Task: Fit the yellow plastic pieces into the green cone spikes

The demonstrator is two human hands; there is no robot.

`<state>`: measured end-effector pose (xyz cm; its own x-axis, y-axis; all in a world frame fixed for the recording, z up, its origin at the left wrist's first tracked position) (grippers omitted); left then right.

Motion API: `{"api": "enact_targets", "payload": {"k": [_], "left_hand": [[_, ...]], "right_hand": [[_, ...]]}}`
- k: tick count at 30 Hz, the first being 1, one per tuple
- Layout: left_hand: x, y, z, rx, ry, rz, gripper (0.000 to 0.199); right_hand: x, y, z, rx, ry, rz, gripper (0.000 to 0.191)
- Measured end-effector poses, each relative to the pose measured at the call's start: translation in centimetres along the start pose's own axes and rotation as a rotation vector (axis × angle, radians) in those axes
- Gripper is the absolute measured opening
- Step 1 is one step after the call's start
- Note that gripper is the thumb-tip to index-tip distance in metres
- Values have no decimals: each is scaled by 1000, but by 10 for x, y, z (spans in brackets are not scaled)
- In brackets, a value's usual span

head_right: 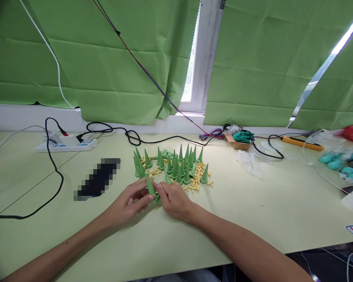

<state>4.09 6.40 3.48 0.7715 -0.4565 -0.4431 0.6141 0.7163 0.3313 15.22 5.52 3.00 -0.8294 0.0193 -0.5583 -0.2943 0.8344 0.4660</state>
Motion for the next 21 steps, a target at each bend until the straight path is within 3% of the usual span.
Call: {"api": "enact_targets", "payload": {"k": [6, 10, 21], "left_hand": [[1, -4, 13, 250, 324, -15, 15], [4, -6, 18, 341, 406, -33, 23], [1, -5, 4, 135, 205, 36, 14]], "right_hand": [[1, 2, 4, 51, 5, 3, 38], [2, 3, 7, 79, 1, -4, 41], [1, 3, 6, 84, 12, 6, 39]]}}
Point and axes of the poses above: each hand's wrist, its own y-axis towards the middle knuckle, its own x-axis out of the palm, z = x × y, the point moved 8 cm from there along y, towards the middle knuckle, and after that the axes turned 8 degrees about x, right-handed, at the moved point
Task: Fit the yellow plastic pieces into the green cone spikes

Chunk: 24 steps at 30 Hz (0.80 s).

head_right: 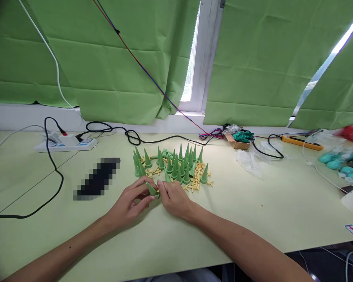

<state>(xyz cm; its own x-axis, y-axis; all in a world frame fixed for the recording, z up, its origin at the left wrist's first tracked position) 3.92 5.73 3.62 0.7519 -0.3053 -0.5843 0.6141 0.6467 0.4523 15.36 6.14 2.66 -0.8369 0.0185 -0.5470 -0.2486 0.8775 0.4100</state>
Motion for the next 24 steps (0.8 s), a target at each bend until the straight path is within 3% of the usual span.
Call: {"api": "enact_targets", "payload": {"k": [3, 8, 12, 17, 21, 24], "left_hand": [[0, 2, 0, -67, -93, 30, 20], [11, 1, -10, -266, -441, 6, 27], [17, -2, -17, -336, -593, -38, 34], [23, -5, -24, -428, -821, 13, 35], [26, -4, -23, -448, -896, 25, 35], [23, -3, -22, -424, -831, 17, 35]], "right_hand": [[-2, 0, -2, -12, -4, 10, 39], [-5, -1, -6, -59, 0, 25, 37], [-6, -3, -10, -116, -10, 32, 34], [-5, -4, -12, -158, -24, 15, 33], [-6, -6, -13, -181, -12, 15, 32], [-5, -7, -13, -182, -1, 17, 31]]}}
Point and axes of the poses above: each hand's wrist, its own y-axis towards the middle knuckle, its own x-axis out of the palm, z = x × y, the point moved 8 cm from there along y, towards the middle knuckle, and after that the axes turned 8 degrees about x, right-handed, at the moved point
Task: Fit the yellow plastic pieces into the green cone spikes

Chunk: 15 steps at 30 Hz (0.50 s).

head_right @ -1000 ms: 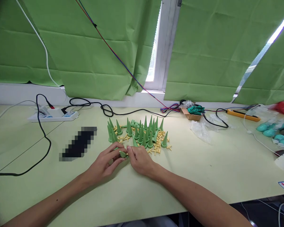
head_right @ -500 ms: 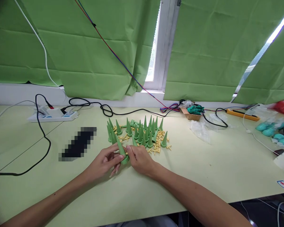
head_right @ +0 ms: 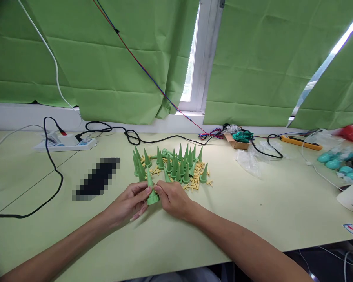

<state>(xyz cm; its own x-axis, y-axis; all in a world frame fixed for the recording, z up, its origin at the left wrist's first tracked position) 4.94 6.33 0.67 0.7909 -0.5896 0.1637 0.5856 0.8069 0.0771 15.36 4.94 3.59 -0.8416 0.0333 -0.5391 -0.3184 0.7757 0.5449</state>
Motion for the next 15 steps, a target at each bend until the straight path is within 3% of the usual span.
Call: {"api": "enact_targets", "payload": {"k": [9, 15], "left_hand": [[-2, -1, 11, 83, 251, -16, 41], [0, -2, 18, 131, 346, 17, 32]], "right_hand": [[2, 1, 2, 37, 1, -13, 32], [2, 1, 3, 71, -20, -14, 34]]}}
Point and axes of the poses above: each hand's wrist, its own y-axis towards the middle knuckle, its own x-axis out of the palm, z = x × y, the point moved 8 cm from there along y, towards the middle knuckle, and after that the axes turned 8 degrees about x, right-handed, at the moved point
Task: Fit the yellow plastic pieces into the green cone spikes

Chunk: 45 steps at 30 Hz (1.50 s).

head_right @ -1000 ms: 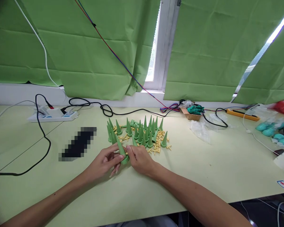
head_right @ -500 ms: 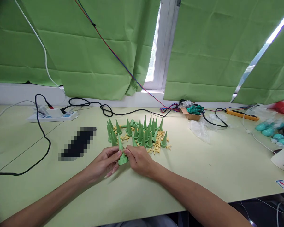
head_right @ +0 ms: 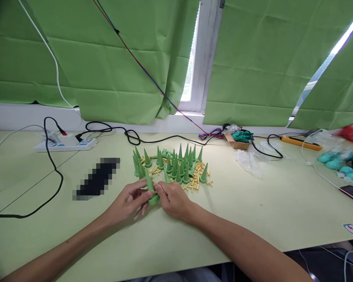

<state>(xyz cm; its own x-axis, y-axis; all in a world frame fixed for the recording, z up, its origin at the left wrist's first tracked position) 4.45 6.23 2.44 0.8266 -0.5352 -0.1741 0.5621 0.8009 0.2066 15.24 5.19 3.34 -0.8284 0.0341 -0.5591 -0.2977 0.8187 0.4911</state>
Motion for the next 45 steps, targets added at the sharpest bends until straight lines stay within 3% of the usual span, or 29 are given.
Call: {"api": "enact_targets", "payload": {"k": [5, 12, 16, 25, 32, 40, 45], "left_hand": [[-2, 0, 10, 112, 167, 0, 33], [1, -7, 28, 440, 621, -28, 17], [6, -10, 29, 526, 724, -79, 25], [1, -7, 24, 420, 635, -14, 14], [-4, -3, 16, 254, 435, 41, 26], [0, 0, 9, 59, 86, 24, 35], [3, 1, 4, -15, -17, -8, 36]], "right_hand": [[1, 0, 1, 15, -9, -3, 38], [2, 3, 5, 49, -21, -5, 40], [3, 4, 6, 58, -26, -11, 43], [2, 4, 6, 63, -34, 9, 43], [1, 4, 6, 86, -19, 27, 44], [0, 1, 4, 80, 0, 35, 45], [-1, -1, 2, 31, -35, 60, 44]]}}
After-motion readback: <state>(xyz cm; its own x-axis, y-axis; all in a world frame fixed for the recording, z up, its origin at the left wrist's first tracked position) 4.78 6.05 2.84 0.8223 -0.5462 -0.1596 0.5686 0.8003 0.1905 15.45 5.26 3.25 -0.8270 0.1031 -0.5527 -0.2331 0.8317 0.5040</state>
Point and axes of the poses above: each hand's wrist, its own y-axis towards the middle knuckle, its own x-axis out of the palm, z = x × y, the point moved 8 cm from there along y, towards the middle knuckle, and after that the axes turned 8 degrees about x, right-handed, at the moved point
